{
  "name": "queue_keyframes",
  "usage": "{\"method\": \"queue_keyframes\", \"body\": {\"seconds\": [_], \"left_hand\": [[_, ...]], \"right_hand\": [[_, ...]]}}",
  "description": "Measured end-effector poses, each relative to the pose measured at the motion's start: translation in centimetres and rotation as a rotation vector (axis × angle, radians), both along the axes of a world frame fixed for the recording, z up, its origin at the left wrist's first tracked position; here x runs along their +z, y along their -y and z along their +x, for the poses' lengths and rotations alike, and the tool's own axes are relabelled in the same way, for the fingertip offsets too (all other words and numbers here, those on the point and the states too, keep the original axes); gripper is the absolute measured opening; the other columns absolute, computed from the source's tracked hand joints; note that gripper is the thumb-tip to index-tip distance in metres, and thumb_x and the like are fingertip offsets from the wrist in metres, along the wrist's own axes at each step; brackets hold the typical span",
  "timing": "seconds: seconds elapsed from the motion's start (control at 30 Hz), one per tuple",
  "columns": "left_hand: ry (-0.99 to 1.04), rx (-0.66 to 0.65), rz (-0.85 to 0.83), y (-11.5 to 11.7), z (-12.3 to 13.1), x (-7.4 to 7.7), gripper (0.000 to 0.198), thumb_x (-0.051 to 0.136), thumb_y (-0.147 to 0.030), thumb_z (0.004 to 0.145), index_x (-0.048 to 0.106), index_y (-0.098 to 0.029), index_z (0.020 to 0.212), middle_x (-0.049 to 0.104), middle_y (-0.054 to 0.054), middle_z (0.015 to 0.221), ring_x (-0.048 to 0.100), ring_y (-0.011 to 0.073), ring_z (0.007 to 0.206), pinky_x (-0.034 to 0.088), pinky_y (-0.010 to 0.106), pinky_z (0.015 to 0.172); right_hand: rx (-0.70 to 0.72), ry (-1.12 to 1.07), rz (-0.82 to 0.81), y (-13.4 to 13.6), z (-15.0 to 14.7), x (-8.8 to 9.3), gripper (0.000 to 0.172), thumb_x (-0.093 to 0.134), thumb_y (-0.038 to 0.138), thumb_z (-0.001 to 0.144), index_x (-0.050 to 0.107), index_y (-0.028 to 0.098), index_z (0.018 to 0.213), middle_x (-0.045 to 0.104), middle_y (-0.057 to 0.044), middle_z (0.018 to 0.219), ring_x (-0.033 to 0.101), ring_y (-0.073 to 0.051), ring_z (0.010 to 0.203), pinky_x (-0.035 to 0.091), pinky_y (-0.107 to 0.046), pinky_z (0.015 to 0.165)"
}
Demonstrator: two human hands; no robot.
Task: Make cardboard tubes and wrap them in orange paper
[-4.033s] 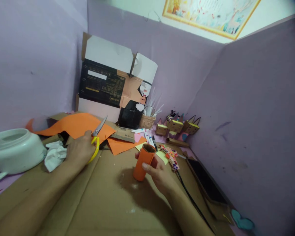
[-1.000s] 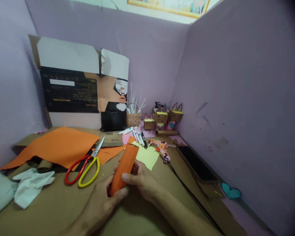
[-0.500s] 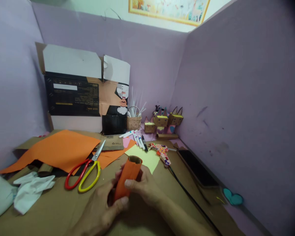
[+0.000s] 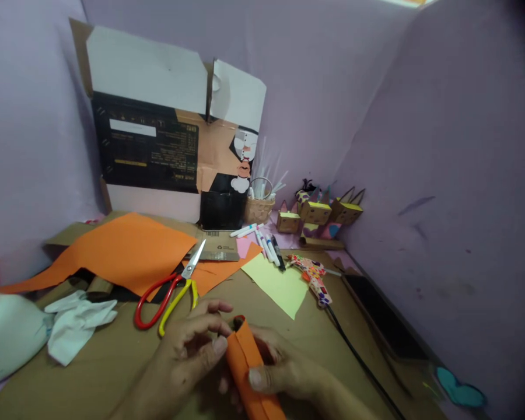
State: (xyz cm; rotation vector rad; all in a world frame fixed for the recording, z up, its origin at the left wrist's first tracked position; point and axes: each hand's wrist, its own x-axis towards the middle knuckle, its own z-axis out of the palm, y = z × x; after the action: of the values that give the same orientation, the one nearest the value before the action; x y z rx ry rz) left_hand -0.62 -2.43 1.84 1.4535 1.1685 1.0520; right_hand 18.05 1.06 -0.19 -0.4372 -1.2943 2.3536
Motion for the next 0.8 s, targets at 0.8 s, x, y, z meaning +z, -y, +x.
{"method": "queue_keyframes", "body": {"seconds": [0.8], "left_hand": [[0.141,0.072,-0.078,0.3,0.6,-1.0,0.023,0.060,-0.035,0.073,0.062,-0.018,0.058,0.060,0.007,0.096,0.056,0.0249,0.095,0.044,0.032,0.083]], "right_hand": [[-0.013,0.003,-0.144,0.9,-0.4,0.4,0.049,0.075,0.047,0.064,0.064,0.011,0.095,0.059,-0.004,0.078,0.051,-0.009,0.062,0.038,-0.018,0.059]]}}
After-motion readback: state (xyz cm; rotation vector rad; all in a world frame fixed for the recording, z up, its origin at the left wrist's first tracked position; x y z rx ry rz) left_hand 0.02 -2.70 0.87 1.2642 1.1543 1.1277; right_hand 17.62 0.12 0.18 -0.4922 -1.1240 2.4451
